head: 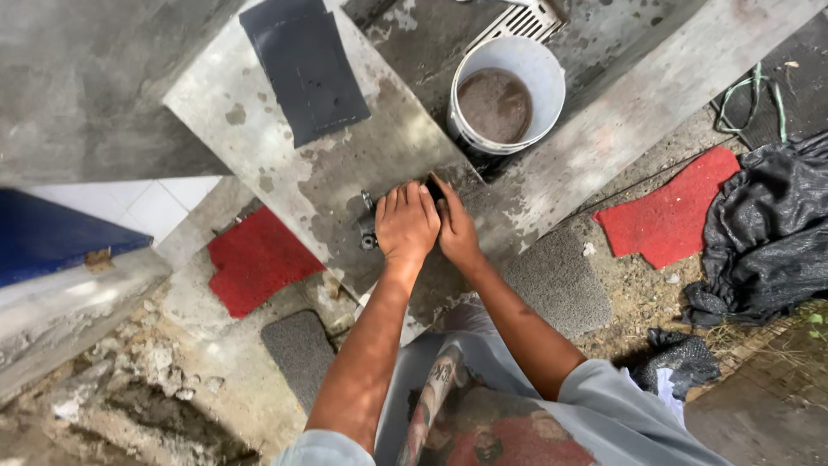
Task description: The person scrubs a small black mechanical part on a concrete ledge using a sponge and water from a nearby bucket. They repeatedly dip the sponge into the bucket, scrub the part, and rinse it, continuing the cycle throughout the clip.
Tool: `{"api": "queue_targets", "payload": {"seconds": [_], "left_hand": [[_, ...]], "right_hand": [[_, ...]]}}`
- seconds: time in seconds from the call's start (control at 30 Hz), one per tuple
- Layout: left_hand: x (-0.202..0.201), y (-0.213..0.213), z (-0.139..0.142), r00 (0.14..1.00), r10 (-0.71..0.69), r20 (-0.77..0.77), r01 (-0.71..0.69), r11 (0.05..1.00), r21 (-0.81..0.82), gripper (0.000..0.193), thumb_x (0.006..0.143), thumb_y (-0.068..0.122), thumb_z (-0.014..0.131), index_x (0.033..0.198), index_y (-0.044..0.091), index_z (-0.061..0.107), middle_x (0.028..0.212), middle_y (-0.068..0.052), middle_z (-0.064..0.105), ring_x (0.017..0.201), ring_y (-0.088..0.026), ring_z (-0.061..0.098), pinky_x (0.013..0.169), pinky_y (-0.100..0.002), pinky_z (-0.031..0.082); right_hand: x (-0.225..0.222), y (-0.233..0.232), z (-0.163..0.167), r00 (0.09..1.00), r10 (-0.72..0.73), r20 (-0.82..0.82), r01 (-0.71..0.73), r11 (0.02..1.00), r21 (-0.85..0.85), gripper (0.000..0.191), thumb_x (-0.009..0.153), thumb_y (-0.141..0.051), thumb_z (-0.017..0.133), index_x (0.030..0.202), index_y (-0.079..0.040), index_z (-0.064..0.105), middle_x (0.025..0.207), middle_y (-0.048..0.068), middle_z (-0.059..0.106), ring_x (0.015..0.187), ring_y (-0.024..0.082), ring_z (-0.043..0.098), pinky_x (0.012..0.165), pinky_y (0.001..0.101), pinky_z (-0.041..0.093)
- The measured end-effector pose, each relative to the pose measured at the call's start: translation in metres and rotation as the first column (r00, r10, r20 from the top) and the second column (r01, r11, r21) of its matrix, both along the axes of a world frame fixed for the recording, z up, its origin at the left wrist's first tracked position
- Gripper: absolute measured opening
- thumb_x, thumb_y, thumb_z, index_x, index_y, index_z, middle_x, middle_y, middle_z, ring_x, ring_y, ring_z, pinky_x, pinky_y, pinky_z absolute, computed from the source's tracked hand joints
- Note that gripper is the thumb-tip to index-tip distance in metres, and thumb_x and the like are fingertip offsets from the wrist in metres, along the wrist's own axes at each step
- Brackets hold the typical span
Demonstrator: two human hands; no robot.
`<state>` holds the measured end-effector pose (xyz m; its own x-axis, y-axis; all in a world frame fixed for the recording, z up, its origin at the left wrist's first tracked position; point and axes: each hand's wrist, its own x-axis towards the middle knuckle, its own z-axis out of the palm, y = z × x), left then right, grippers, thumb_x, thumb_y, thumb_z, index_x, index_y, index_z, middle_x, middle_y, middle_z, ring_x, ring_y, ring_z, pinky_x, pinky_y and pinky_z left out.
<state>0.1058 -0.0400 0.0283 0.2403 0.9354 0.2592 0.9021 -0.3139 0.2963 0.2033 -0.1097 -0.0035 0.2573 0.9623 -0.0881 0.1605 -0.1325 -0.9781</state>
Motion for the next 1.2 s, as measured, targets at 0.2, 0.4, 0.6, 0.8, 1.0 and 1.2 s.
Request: {"api": "queue_targets", "payload": {"seconds": [0.2, 0.4, 0.6, 0.8, 1.0, 1.2], "left_hand": [[-0.001, 0.001, 0.001, 1.0, 0.0, 0.027, -0.001, 1.0, 0.024, 0.024, 0.105, 0.024, 0.052, 0.099, 0.007, 0.069, 0.1, -0.009, 0.075, 0.101, -0.027, 0.068, 0.096, -0.04, 0.05], [-0.001, 0.001, 0.002, 1.0, -0.003, 0.001, 0.003, 1.0, 0.017, 0.022, 0.104, 0.024, 0.054, 0.096, 0.008, 0.068, 0.1, -0.008, 0.074, 0.101, -0.026, 0.067, 0.095, -0.04, 0.05], [0.001, 0.001, 0.001, 0.999, 0.031, 0.012, -0.032, 0.998, 0.051, 0.02, 0.102, 0.023, 0.054, 0.096, 0.009, 0.066, 0.1, -0.007, 0.073, 0.101, -0.026, 0.067, 0.094, -0.04, 0.049], [-0.002, 0.0, 0.003, 0.999, -0.014, 0.039, 0.014, 1.0, 0.005, 0.02, 0.103, 0.022, 0.057, 0.094, 0.008, 0.068, 0.098, -0.007, 0.074, 0.098, -0.026, 0.068, 0.094, -0.039, 0.051], [0.0, 0.002, 0.006, 1.0, -0.028, 0.011, 0.027, 0.996, 0.081, 0.017, 0.1, 0.02, 0.058, 0.092, 0.008, 0.068, 0.099, -0.007, 0.074, 0.097, -0.025, 0.068, 0.092, -0.039, 0.051], [-0.001, 0.005, 0.01, 0.997, -0.052, 0.062, 0.047, 0.995, 0.092, 0.016, 0.099, 0.02, 0.059, 0.094, 0.008, 0.067, 0.101, -0.008, 0.074, 0.097, -0.025, 0.068, 0.09, -0.038, 0.051]], "right_hand": [[0.001, 0.0, 0.021, 0.992, 0.043, 0.118, -0.046, 0.999, 0.02, 0.047, 0.108, -0.002, 0.039, 0.154, -0.004, 0.045, 0.154, 0.023, 0.053, 0.145, 0.034, 0.049, 0.12, 0.0389, 0.035], [-0.001, -0.001, 0.034, 0.998, 0.04, 0.047, -0.031, 0.984, -0.176, 0.05, 0.108, -0.003, 0.04, 0.158, -0.006, 0.043, 0.15, 0.025, 0.049, 0.144, 0.041, 0.036, 0.122, 0.0434, 0.03], [0.0, -0.009, 0.019, 0.998, 0.048, 0.044, -0.046, 0.998, -0.04, 0.047, 0.109, -0.007, 0.04, 0.156, -0.006, 0.043, 0.161, 0.015, 0.048, 0.155, 0.032, 0.039, 0.127, 0.0409, 0.029], [-0.004, -0.02, 0.023, 0.989, 0.072, 0.131, -0.064, 0.996, -0.07, 0.046, 0.111, -0.005, 0.039, 0.156, -0.004, 0.042, 0.163, 0.017, 0.045, 0.155, 0.033, 0.035, 0.127, 0.0415, 0.025], [0.0, 0.012, 0.003, 0.998, 0.019, -0.054, -0.023, 0.998, -0.066, 0.053, 0.106, -0.003, 0.038, 0.159, -0.005, 0.04, 0.162, 0.016, 0.046, 0.143, 0.035, 0.044, 0.124, 0.0408, 0.031], [0.001, 0.005, 0.003, 0.993, 0.063, 0.102, -0.066, 0.997, 0.028, 0.049, 0.109, -0.002, 0.04, 0.158, -0.003, 0.04, 0.165, 0.018, 0.042, 0.155, 0.031, 0.038, 0.128, 0.0403, 0.025]]}}
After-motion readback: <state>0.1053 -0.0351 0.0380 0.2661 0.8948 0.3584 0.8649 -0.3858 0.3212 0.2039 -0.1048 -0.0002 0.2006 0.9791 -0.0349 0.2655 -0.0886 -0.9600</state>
